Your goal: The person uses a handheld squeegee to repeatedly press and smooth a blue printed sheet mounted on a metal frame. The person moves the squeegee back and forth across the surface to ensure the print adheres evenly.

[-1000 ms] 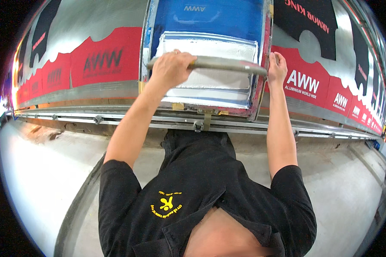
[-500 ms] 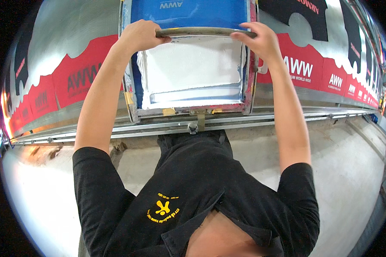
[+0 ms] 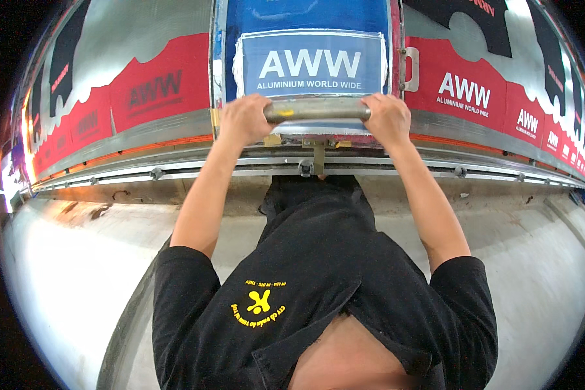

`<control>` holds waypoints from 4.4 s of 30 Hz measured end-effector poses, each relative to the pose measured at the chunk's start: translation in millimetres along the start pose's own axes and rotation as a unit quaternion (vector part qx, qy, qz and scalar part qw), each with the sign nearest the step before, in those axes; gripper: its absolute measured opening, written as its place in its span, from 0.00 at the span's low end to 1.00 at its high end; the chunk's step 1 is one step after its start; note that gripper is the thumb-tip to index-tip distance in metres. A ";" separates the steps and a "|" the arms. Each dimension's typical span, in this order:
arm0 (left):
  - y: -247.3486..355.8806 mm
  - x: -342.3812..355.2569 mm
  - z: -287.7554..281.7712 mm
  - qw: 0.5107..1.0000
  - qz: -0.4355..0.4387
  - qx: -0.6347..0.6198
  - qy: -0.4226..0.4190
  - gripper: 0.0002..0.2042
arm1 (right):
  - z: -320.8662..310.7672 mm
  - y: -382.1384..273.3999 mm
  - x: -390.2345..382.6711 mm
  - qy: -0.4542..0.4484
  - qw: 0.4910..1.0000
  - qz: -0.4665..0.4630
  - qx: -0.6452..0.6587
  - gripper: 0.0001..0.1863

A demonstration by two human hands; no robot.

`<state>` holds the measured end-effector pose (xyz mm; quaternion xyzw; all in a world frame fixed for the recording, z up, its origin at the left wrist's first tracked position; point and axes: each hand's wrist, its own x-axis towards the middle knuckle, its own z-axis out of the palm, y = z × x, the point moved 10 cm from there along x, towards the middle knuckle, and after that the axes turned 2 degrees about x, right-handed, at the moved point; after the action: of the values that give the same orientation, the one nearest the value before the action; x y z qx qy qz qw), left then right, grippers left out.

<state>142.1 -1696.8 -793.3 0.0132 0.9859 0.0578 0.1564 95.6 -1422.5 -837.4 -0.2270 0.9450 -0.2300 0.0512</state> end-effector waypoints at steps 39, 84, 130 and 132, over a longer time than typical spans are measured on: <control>-6.8 40.5 -11.8 0.990 0.037 0.045 -0.125 0.24 | -23.9 -7.6 27.3 0.047 0.997 -0.044 -0.034 0.16; -6.8 146.8 -72.4 0.992 0.122 -0.010 0.022 0.41 | -57.3 198.0 39.4 0.228 0.906 0.321 0.157 0.25; 57.2 -53.3 -3.2 0.997 0.076 0.025 0.017 0.25 | 1.4 173.8 56.6 0.338 0.736 0.251 0.530 0.17; 54.5 -36.0 -14.0 0.997 0.054 0.026 -0.051 0.22 | 9.9 183.9 69.2 0.317 0.759 0.226 0.522 0.19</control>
<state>172.5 -1645.8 -762.5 0.0730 0.9758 0.0395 0.2024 -38.7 -1312.4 -929.8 0.1404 0.6648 -0.7282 -0.0900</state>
